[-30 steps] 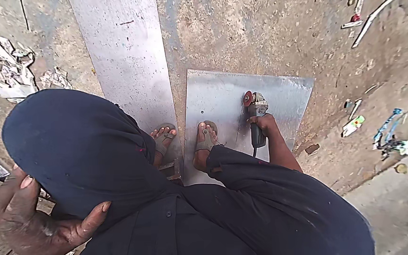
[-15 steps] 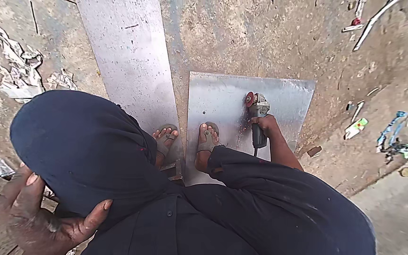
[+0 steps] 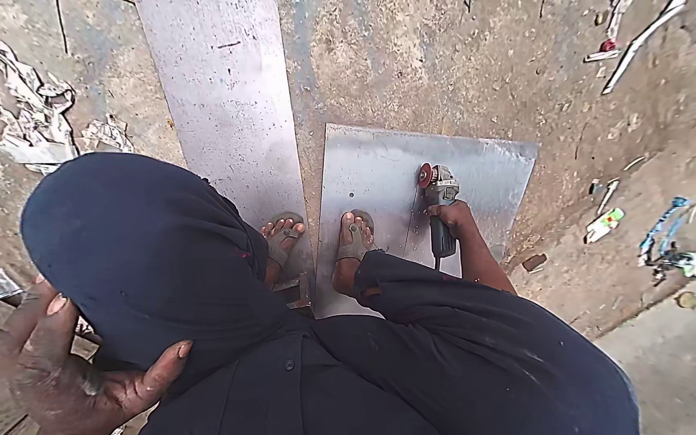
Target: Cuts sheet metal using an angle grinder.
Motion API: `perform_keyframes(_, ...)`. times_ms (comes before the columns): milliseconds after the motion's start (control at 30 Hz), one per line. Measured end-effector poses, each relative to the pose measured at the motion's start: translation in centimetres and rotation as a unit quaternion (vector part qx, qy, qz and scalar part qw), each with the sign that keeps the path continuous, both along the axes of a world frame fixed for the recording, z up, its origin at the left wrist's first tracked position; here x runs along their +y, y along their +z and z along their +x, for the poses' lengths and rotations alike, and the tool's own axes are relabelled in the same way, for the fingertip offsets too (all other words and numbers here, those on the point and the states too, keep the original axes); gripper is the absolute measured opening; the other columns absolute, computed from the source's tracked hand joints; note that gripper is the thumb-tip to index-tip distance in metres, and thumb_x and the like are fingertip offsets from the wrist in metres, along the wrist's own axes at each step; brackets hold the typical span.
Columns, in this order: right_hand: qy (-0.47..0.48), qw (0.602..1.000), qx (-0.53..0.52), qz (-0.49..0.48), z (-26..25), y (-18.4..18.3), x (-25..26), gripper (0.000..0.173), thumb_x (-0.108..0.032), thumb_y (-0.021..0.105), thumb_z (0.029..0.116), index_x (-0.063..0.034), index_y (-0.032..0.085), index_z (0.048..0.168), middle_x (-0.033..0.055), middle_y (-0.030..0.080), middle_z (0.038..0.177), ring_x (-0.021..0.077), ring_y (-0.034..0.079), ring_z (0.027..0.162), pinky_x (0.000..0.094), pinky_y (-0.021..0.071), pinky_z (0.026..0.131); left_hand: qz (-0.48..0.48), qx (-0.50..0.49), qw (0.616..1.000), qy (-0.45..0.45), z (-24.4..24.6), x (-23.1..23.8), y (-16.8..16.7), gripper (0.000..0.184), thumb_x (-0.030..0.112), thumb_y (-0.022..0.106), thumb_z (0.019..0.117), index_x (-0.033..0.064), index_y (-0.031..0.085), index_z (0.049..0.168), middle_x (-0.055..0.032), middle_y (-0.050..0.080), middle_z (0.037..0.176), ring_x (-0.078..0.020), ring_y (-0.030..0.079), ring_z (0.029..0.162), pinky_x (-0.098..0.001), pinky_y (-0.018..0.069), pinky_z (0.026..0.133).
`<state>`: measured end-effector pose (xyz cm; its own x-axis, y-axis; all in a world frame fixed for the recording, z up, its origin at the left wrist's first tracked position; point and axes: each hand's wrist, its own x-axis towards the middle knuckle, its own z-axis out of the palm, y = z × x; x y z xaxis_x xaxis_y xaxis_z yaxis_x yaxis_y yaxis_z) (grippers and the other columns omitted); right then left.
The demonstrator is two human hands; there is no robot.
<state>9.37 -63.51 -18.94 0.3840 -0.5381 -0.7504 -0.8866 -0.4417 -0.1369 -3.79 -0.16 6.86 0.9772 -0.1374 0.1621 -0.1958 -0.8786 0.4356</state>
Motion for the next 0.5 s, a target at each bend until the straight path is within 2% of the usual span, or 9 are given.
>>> perform_keyframes(100,-0.002,1.000,-0.007,-0.003,-0.1,0.0,0.2,0.050,-0.023,0.089,0.0701,0.0031,0.066,0.105,0.0226,0.069,0.094,0.0358,0.069,0.082,0.0597,0.0562,0.075,-0.010,0.002,1.000,0.000,-0.2,0.2,-0.2,0.107,0.065,0.076,0.0751,0.0242,0.027,0.161,-0.0094,0.038,0.159,-0.0298,0.038,0.147,-0.0532,0.0369,0.117)
perform_keyframes(200,-0.021,0.999,-0.022,0.017,0.0,0.3,0.2,0.046,-0.021,0.088,0.0709,0.0019,0.066,0.105,0.0203,0.069,0.091,0.0326,0.068,0.077,0.0564,0.0570,0.071,-0.019,0.006,1.000,-0.004,-0.2,0.2,-0.4,0.106,0.064,0.077,0.0752,0.0242,0.028,0.161,-0.0100,0.038,0.160,-0.0302,0.038,0.148,-0.0535,0.0367,0.117)
perform_keyframes(300,-0.021,0.999,-0.027,0.020,0.6,0.1,0.1,0.049,-0.022,0.088,0.0709,0.0018,0.065,0.107,0.0207,0.069,0.093,0.0334,0.068,0.079,0.0570,0.0571,0.073,-0.019,0.024,1.000,-0.005,-0.5,0.4,-0.5,0.104,0.062,0.077,0.0756,0.0201,0.030,0.159,-0.0123,0.039,0.158,-0.0312,0.039,0.147,-0.0543,0.0366,0.117)
perform_keyframes(400,-0.018,0.999,-0.030,0.010,1.0,0.5,0.3,0.049,-0.023,0.088,0.0710,0.0016,0.066,0.107,0.0203,0.069,0.093,0.0329,0.068,0.079,0.0568,0.0568,0.073,-0.014,0.004,1.000,-0.006,0.0,0.1,-0.4,0.106,0.064,0.076,0.0755,0.0230,0.029,0.160,-0.0089,0.039,0.159,-0.0292,0.039,0.147,-0.0527,0.0374,0.117)
perform_keyframes(500,-0.023,0.999,-0.023,0.007,1.3,0.7,0.3,0.050,-0.022,0.088,0.0715,0.0023,0.065,0.108,0.0217,0.069,0.094,0.0342,0.068,0.081,0.0580,0.0565,0.074,-0.024,0.005,1.000,-0.009,0.1,-0.2,-0.5,0.106,0.064,0.076,0.0760,0.0217,0.028,0.161,-0.0123,0.037,0.160,-0.0321,0.037,0.148,-0.0555,0.0345,0.119)
